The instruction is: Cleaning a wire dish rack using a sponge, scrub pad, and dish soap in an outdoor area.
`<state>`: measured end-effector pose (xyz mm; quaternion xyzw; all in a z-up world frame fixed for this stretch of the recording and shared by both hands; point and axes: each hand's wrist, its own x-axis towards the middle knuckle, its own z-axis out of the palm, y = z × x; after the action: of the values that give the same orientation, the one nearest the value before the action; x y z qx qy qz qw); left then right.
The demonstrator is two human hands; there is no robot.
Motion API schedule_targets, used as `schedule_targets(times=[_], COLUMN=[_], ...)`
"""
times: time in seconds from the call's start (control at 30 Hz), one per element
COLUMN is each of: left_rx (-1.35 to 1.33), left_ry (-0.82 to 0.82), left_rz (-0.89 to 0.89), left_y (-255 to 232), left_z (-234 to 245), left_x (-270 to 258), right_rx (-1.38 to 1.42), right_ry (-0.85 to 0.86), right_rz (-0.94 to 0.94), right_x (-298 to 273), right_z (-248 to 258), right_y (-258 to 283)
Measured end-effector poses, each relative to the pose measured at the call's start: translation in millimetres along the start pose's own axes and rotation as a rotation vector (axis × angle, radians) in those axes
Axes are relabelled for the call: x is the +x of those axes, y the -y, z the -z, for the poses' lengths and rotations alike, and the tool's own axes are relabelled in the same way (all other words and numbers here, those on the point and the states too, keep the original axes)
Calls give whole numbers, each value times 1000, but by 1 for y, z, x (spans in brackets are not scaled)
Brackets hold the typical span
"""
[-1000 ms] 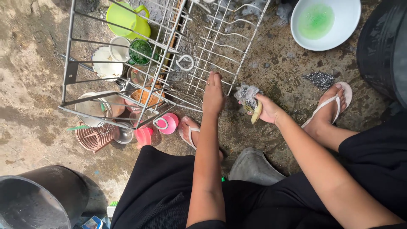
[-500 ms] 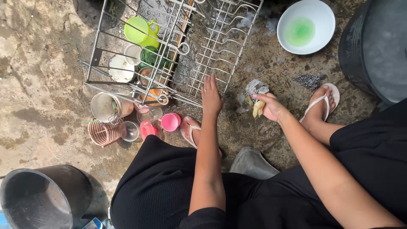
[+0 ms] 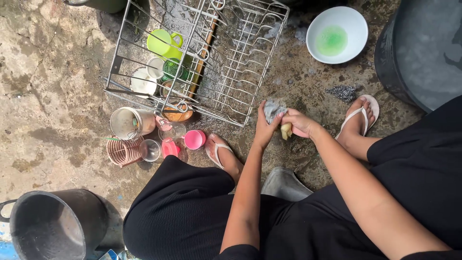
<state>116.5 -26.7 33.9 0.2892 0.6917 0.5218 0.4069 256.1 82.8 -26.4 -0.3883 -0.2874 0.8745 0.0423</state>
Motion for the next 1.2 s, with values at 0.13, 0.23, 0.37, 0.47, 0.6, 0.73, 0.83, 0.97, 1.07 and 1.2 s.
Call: schedule_targets(times=[0.13, 0.23, 0.37, 0.47, 0.6, 0.73, 0.83, 0.97, 1.07, 1.2], left_rx=[-433, -558, -634, -644, -714, -801, -745, -707, -605, -561], left_ry=[64, 66, 56, 12, 60, 186, 301, 458, 420, 396], left_rz=[267, 415, 364, 289, 313, 288, 242, 189, 240, 268], left_y=[32, 13, 39, 52, 26, -35, -88, -120, -117, -102], left_z=[1, 3, -2, -3, -7, -38, -66, -97, -104, -98], left_x=[6, 3, 10, 19, 32, 52, 54, 50, 50, 48], right_rx=[-31, -76, -330, -383, -1101, -1587, -1472, -1158, -888, -466], right_ry=[77, 138, 67, 5, -138, -360, -537, -545, -593, -939], right_rz=[-115, -138, -210, -261, -322, -19, 192, 461, 580, 207], right_x=[-15, -28, -35, -53, -87, -166, -266, -371, -406, -414], right_z=[-12, -20, -14, -19, 8, 53, 59, 82, 116, 230], right_y=[12, 28, 54, 103, 194, 305, 333, 296, 224, 30])
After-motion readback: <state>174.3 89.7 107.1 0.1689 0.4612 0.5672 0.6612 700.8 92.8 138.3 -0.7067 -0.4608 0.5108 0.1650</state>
